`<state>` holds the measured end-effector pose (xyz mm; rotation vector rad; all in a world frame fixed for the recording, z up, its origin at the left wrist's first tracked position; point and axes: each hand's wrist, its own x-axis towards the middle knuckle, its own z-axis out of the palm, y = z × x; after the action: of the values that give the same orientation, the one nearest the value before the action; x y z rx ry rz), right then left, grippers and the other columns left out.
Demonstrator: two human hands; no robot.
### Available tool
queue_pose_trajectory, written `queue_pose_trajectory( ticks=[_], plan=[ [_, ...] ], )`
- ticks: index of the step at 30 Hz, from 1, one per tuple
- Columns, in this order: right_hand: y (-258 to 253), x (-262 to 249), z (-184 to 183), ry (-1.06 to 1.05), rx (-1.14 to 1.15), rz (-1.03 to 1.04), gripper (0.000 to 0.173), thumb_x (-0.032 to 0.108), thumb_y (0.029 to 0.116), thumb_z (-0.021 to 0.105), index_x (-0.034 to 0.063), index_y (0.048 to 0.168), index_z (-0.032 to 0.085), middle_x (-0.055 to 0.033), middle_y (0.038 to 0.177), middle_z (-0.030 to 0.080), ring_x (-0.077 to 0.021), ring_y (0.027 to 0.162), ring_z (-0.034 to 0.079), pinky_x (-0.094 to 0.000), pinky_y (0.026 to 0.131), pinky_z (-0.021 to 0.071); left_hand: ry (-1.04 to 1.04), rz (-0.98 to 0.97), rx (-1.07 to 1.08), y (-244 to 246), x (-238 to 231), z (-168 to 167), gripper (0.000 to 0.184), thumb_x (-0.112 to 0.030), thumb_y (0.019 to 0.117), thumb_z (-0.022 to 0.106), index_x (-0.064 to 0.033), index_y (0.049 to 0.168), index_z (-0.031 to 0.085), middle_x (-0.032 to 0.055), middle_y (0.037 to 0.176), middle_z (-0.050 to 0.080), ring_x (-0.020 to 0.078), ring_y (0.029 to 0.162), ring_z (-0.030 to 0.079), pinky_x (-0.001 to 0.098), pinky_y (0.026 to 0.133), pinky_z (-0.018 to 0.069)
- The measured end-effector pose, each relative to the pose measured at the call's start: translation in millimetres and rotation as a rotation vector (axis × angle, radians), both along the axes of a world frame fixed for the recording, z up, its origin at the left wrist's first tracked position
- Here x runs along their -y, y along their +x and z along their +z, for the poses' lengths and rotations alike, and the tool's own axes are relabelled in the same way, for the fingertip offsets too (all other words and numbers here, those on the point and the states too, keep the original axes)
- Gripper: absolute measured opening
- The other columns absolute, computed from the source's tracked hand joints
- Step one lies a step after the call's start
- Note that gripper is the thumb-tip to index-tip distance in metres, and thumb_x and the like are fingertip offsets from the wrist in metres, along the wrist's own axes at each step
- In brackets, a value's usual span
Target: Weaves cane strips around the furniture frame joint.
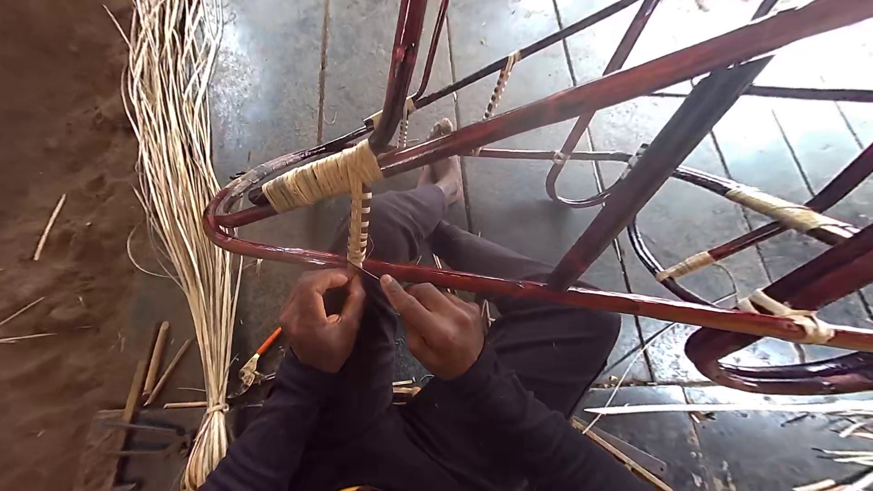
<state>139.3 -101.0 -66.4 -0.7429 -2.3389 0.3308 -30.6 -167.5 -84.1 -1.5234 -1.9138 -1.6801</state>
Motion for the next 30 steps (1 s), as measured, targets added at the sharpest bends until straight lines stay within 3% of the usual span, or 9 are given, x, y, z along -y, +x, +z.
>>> queue_pose_trajectory(
  ticks=[5,13,22,30],
  plan=[
    [-11.9,0.4,16.1,0.052,0.070,-0.034,0.038,0.007,0.0963,0.056,0.0166,0.128,0.074,-0.0096,0.080,0.068,-0.0240,0.061,0.064,-0.0363,0.045,0.0476,0.002,-0.008,0.077,1.4,-1.9,2.1,0.021,-0.006,0.0829,0.078,-0.0025,0.097,0.062,0.0082,0.091,0.076,0.0150,0.089,0.075,0.0331,0.082,0.0631],
    [-2.2,-1.6,8.8,0.027,0.039,0.014,0.039,0.006,0.0966,0.054,0.0142,0.130,0.073,-0.0109,0.087,0.072,-0.0231,0.066,0.067,-0.0373,0.049,0.0512,-0.019,-0.058,0.194,-2.0,-1.0,4.5,0.028,-0.005,0.0824,0.079,-0.0042,0.103,0.060,0.0064,0.092,0.078,0.0141,0.086,0.075,0.0327,0.079,0.0635],
    [-14.2,2.0,14.2,0.071,0.074,-0.028,0.038,0.007,0.0959,0.056,0.0140,0.129,0.074,-0.0105,0.082,0.069,-0.0235,0.063,0.065,-0.0359,0.046,0.0482,-0.091,-0.026,0.405,6.6,-0.9,18.1,0.029,-0.003,0.0808,0.079,-0.0060,0.101,0.058,0.0031,0.090,0.076,0.0109,0.083,0.074,0.0294,0.076,0.0630],
    [-11.4,5.1,-9.9,0.091,0.002,-0.011,0.035,0.006,0.0979,0.057,0.0107,0.130,0.072,-0.0111,0.084,0.069,-0.0234,0.061,0.064,-0.0357,0.044,0.0481,-0.198,-0.028,0.627,8.3,-2.4,35.1,0.035,0.003,0.0776,0.077,-0.0082,0.101,0.053,0.0015,0.086,0.075,0.0108,0.076,0.074,0.0282,0.068,0.0635]
  ],
)
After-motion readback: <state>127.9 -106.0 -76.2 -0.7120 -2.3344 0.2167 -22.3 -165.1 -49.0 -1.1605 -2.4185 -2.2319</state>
